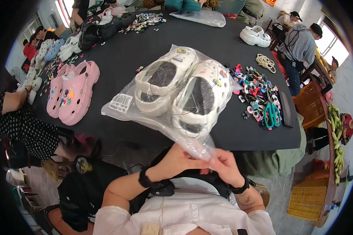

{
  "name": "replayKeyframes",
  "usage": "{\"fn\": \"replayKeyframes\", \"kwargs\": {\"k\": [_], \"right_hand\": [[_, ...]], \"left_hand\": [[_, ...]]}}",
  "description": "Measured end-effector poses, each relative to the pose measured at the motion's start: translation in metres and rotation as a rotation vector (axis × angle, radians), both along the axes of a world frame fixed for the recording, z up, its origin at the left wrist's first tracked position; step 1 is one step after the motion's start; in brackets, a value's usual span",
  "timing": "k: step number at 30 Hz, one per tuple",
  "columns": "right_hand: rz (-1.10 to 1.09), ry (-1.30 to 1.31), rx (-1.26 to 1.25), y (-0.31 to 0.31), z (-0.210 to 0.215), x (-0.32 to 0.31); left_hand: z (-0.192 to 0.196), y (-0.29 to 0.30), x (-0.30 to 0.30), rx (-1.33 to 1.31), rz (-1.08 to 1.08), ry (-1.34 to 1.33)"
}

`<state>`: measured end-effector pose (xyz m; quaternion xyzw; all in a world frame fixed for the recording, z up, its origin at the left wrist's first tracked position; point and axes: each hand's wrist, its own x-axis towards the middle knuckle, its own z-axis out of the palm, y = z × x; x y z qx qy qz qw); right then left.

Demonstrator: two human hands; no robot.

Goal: Removing rubber clogs from plastic bags and attaching decorative charms through the holes in the upper part of the shoes.

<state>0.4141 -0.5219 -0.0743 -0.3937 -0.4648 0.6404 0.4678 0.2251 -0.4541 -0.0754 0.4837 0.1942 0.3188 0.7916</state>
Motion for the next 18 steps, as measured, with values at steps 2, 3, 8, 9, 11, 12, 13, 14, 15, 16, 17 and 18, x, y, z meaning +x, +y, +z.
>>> {"fn": "replayKeyframes", "kwargs": {"k": [2,3,8,9,11,12,13,14,15,16,17,18], "right_hand": [[-0.117,-0.053,-0.095,-0.004,-0.001,0.007],[-0.226,-0.095,-0.075,-0.006,-0.003,0.011],[-0.479,-0.144,0.043,-0.018,-0.010,0.044],[-0.573,-0.180,0.045,-0.019,-0.010,0.053],[-0.729,-0.136,0.053,-0.019,-0.011,0.070],[-0.749,-0.108,0.090,-0.017,-0.011,0.079],[-0.776,-0.075,0.118,-0.015,-0.011,0.086],[-0.797,-0.119,0.105,-0.015,-0.010,0.091],[-0.799,-0.138,0.113,-0.012,-0.010,0.092],[-0.774,-0.135,0.143,-0.011,-0.010,0.093],[-0.741,-0.111,0.196,-0.008,-0.009,0.091],[-0.739,-0.131,0.164,-0.006,-0.009,0.086]], "left_hand": [[-0.006,-0.002,0.011,0.071,-0.033,-0.071],[-0.009,-0.002,0.009,0.075,-0.023,-0.095],[-0.026,0.001,-0.040,0.105,0.106,0.091],[-0.026,0.001,-0.056,0.069,0.202,0.079],[-0.024,-0.002,-0.083,0.042,0.388,0.083],[-0.023,-0.005,-0.093,0.036,0.476,0.172],[-0.022,-0.007,-0.101,0.031,0.483,0.179],[-0.020,-0.010,-0.109,0.036,0.467,0.172],[-0.019,-0.012,-0.113,0.055,0.453,0.134],[-0.018,-0.016,-0.115,0.007,0.461,0.159],[-0.018,-0.017,-0.116,-0.007,0.469,0.186],[-0.018,-0.020,-0.116,0.044,0.440,0.197]]}}
